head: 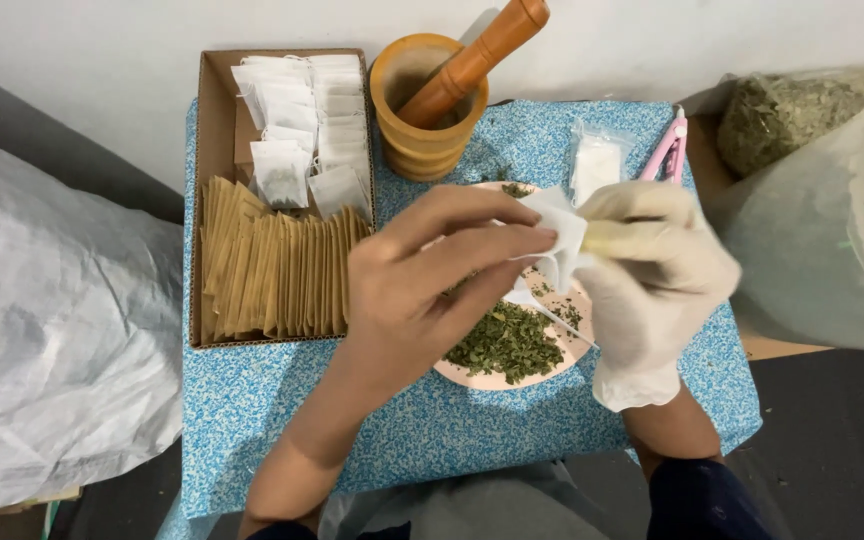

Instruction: Filling small filter bags with dried tea leaves using a spoon and weighing them on a digital scale.

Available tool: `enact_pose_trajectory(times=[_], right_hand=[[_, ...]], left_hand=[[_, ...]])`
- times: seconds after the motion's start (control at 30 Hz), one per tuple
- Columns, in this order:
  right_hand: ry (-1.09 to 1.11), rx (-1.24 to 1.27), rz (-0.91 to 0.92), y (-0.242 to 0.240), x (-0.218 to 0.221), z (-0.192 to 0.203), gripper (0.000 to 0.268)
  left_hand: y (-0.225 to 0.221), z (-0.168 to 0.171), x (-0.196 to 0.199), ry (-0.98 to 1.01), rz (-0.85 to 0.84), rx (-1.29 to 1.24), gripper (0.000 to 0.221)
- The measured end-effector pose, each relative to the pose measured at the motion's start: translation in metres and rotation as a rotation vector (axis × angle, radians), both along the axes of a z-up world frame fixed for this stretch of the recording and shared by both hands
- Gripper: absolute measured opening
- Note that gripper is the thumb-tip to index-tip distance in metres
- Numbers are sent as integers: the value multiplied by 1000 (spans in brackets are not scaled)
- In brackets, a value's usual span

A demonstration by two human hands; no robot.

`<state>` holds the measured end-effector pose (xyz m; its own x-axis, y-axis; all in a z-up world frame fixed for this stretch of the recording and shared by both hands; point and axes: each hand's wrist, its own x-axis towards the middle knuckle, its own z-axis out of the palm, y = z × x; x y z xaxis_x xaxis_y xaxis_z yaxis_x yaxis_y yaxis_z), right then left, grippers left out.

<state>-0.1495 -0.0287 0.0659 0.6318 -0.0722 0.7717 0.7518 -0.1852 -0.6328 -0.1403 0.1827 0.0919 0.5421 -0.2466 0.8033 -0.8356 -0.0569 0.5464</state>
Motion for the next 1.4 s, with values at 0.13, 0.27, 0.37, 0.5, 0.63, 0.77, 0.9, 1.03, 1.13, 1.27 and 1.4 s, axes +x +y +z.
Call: enact_pose_trajectory(times=[0.13, 0.27, 0.37, 0.5, 0.63, 0.77, 0.9, 1.03, 1.13, 1.27, 1.4], right_hand=[[104, 14, -38, 5, -7, 0, 12], [67, 26, -35, 4, -3, 1, 15], [64, 39, -38, 6, -3, 2, 14], [16, 61, -50, 7, 0, 2, 16], [11, 71, -50, 8, 1, 3, 19], [26, 71, -54, 9, 0, 3, 21], [44, 40, -46, 6, 0, -1, 19], [50, 54, -46, 10, -1, 4, 15], [90, 34, -49, 12, -4, 3, 7], [110, 54, -59, 10, -1, 0, 11], [129, 53, -84, 8, -1, -4, 10]], left_hand=[[-3, -1, 0, -1, -14, -18, 20], [-3, 2, 0, 7, 21, -8, 21], [-6, 4, 0, 21, 32, -23, 25], [-5, 1, 1, 47, 23, -26, 25], [-2, 2, -1, 79, 65, -27, 19], [-3, 0, -1, 65, -19, -50, 25], [-5, -4, 0, 18, -16, -57, 28], [-6, -5, 3, -12, 75, -61, 24], [-8, -4, 3, -16, 81, -53, 18], [-9, -1, 6, -39, 88, -60, 16], [-9, 2, 5, -73, 112, -49, 10]])
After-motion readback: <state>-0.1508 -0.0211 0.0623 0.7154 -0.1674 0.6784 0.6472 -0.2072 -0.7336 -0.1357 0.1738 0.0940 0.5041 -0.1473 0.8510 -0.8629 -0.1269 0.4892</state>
